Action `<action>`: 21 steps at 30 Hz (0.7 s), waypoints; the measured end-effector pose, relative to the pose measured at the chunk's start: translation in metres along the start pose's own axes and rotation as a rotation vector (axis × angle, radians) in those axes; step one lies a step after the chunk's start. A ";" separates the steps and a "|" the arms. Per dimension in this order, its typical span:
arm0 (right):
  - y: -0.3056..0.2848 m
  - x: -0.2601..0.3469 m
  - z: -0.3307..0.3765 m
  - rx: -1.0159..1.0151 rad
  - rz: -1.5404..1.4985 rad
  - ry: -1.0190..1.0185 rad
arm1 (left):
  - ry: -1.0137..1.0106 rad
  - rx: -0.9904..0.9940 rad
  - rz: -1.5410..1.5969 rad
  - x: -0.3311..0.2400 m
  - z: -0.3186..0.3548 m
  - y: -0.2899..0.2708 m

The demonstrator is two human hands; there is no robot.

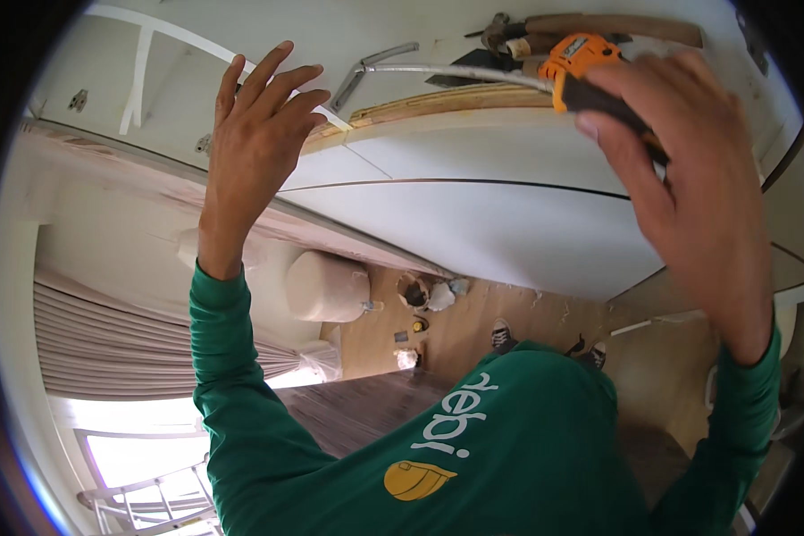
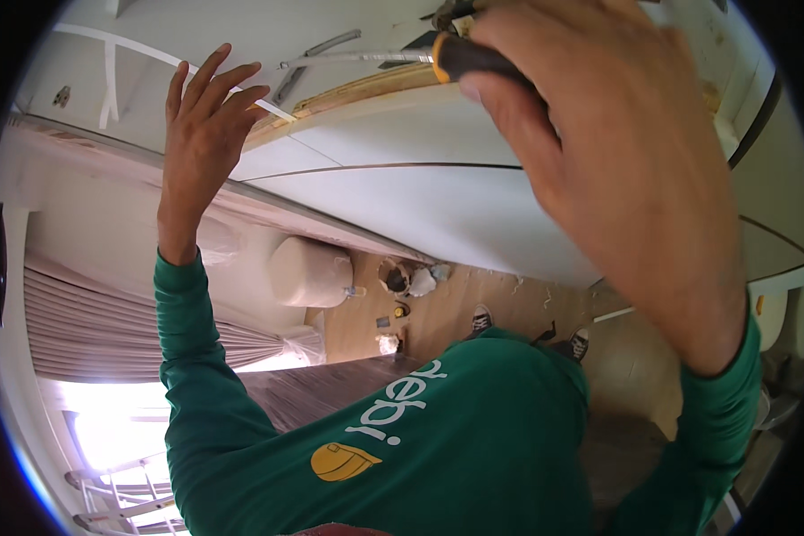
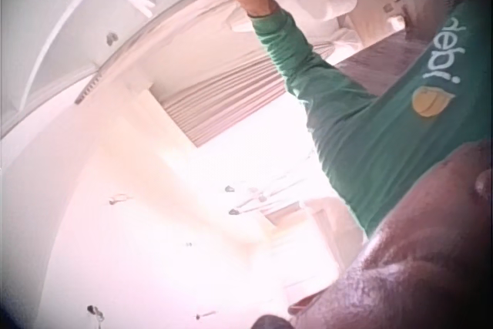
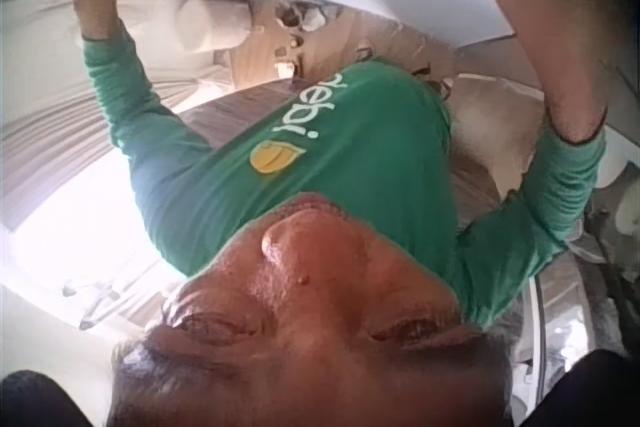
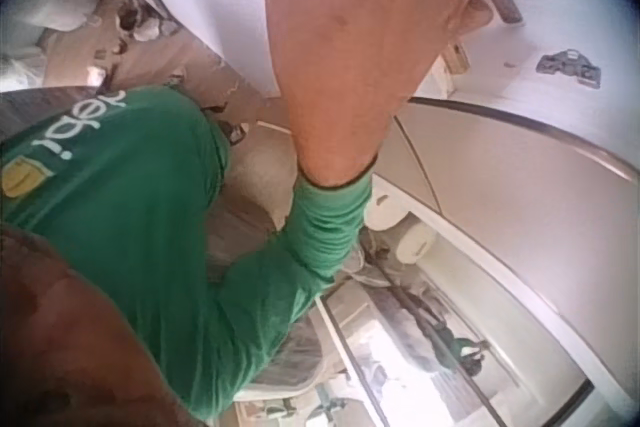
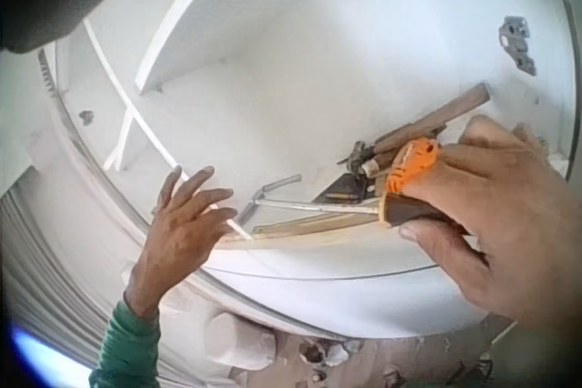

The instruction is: The person aligns a metal bracket against a wooden frame inside a cabinet, marks the placement with a pencil, and hammers a small nail to secure it before using a screwdriver.

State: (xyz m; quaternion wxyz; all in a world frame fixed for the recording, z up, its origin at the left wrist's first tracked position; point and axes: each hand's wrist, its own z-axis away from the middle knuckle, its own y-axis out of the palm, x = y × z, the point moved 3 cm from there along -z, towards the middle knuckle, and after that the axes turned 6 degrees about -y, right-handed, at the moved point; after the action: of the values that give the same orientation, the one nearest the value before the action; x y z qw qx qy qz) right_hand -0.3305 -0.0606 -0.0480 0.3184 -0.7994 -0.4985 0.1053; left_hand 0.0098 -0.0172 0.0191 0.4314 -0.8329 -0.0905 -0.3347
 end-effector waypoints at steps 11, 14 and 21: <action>0.031 -0.005 -0.029 0.232 0.112 -0.128 | 0.007 -0.053 0.089 0.004 -0.001 0.014; 0.036 -0.005 -0.034 0.272 0.113 -0.147 | -0.003 -0.017 0.094 0.005 0.002 0.014; 0.037 -0.009 -0.040 0.333 0.117 -0.170 | -0.006 -0.012 0.059 0.001 -0.003 0.015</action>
State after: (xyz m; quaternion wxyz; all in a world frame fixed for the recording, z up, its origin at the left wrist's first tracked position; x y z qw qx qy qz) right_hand -0.2883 -0.0956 -0.0416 0.3966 -0.7513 -0.4521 0.2718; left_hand 0.0153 -0.0290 0.0112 0.4356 -0.8388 -0.0651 -0.3200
